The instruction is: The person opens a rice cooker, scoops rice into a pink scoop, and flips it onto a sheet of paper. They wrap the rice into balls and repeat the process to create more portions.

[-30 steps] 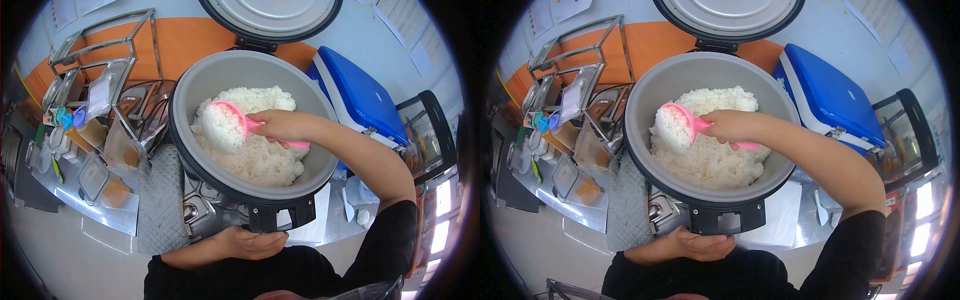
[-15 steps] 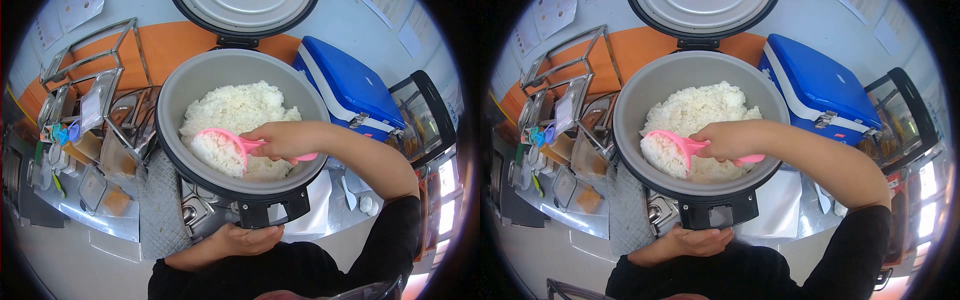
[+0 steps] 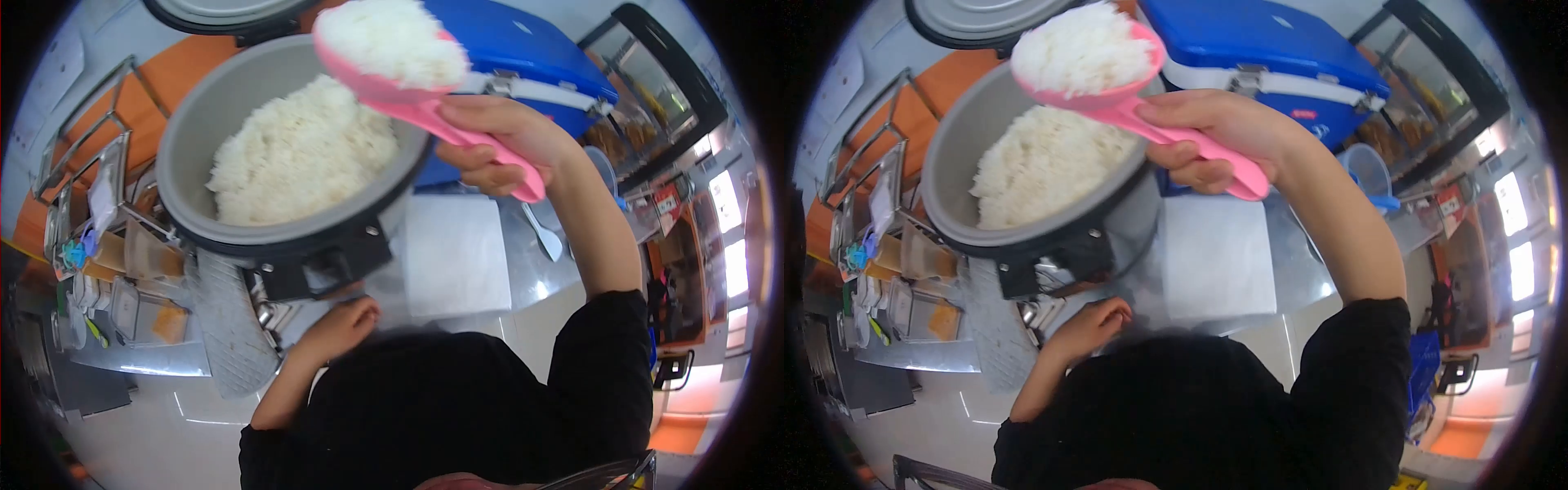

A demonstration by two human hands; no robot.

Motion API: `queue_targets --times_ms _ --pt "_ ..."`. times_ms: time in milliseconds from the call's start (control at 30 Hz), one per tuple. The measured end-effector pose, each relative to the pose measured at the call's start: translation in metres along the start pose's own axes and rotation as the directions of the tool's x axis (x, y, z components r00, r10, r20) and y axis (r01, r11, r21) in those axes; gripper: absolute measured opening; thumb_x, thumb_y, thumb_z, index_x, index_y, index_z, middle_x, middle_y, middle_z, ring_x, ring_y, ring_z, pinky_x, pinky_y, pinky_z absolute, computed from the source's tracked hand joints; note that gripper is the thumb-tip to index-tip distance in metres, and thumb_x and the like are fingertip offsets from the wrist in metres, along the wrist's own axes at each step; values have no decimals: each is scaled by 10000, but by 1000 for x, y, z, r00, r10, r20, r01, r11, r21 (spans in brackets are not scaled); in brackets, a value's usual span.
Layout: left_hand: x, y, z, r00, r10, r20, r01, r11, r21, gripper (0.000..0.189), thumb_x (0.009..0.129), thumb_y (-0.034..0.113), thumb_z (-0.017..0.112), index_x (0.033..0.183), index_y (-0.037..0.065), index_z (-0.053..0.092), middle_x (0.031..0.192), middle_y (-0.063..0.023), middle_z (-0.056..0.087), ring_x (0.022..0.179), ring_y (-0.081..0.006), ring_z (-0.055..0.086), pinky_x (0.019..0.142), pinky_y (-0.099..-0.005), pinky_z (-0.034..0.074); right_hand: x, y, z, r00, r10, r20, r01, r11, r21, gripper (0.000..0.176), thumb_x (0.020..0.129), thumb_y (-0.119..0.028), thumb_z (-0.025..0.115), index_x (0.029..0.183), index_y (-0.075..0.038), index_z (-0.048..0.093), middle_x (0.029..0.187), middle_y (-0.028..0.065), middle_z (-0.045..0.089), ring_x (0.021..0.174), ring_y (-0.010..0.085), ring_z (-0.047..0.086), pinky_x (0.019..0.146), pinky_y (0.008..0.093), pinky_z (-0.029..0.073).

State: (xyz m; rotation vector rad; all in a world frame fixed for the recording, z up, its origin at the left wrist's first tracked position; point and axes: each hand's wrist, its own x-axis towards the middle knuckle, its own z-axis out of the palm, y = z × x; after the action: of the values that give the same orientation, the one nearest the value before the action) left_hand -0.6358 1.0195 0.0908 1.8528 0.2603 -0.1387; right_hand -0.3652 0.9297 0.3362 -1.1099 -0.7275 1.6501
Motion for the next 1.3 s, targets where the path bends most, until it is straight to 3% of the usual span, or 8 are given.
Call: queue_targets --times_ms 167,267,367,467,833,1033,1133,1300 --pt "50 -17 53 924 -324 -205 360 916 175 429 918 276 576 1217 -21 501 996 -166 622 941 -323 617 801 -391 493 -109 71 -43 967 -95 -236 127 984 123 230 997 -260 480 1115 -62 470 606 16 421 350 81 373 319 222 288" --pt "87 -20 90 918 -18 -397 204 878 433 494 902 268 582 1305 8 465 1161 -154 579 1083 -318 568 898 -386 468 -153 121 -71 925 -118 -362 188 968 165 232 992 -234 479 1139 -56 465 600 26 419 355 89 377 324 229 299" --pt "138 -39 111 861 464 -206 -196 678 708 528 885 257 582 1358 72 438 1346 -127 478 1267 -303 448 1032 -448 387 -177 171 -102 875 -72 -478 201 953 225 221 983 -216 493 1138 -64 456 619 28 441 380 96 378 338 225 310" --pt "161 -30 130 892 436 -117 -106 455 884 550 880 251 577 1392 124 420 1448 -89 401 1369 -275 346 1103 -539 280 -165 228 -131 847 -35 -531 204 943 264 189 983 -224 497 1104 -84 458 642 15 456 405 94 388 356 231 332" --pt "169 -44 137 918 283 -278 0 700 714 784 844 326 627 1475 52 251 1526 -137 280 1427 -291 245 1155 -538 160 -109 328 -166 725 -139 -674 107 990 -90 598 952 -145 515 1496 -181 269 666 44 492 488 182 543 461 329 475" --pt "165 -31 133 900 201 -386 91 780 620 930 800 316 681 1474 -40 148 1485 -253 291 1425 -330 237 1164 -528 122 -87 319 -146 696 -562 -447 -464 123 -877 712 847 -30 507 1475 -297 304 873 156 592 636 347 630 561 422 535" --pt "160 -37 136 853 183 -489 162 798 581 793 798 206 676 1440 9 256 1459 -201 354 1405 -341 273 1157 -542 119 -83 312 -141 758 -446 -476 -464 145 -874 759 807 -21 506 1467 -332 299 956 157 594 646 349 638 572 449 536" --pt "147 -29 136 810 565 -153 -273 596 756 438 748 41 610 1176 51 520 1241 -120 536 1231 -304 477 1099 -500 301 -77 306 -153 788 -415 -454 -414 187 -891 778 799 -45 523 1478 -325 264 830 169 622 660 364 645 594 468 538"
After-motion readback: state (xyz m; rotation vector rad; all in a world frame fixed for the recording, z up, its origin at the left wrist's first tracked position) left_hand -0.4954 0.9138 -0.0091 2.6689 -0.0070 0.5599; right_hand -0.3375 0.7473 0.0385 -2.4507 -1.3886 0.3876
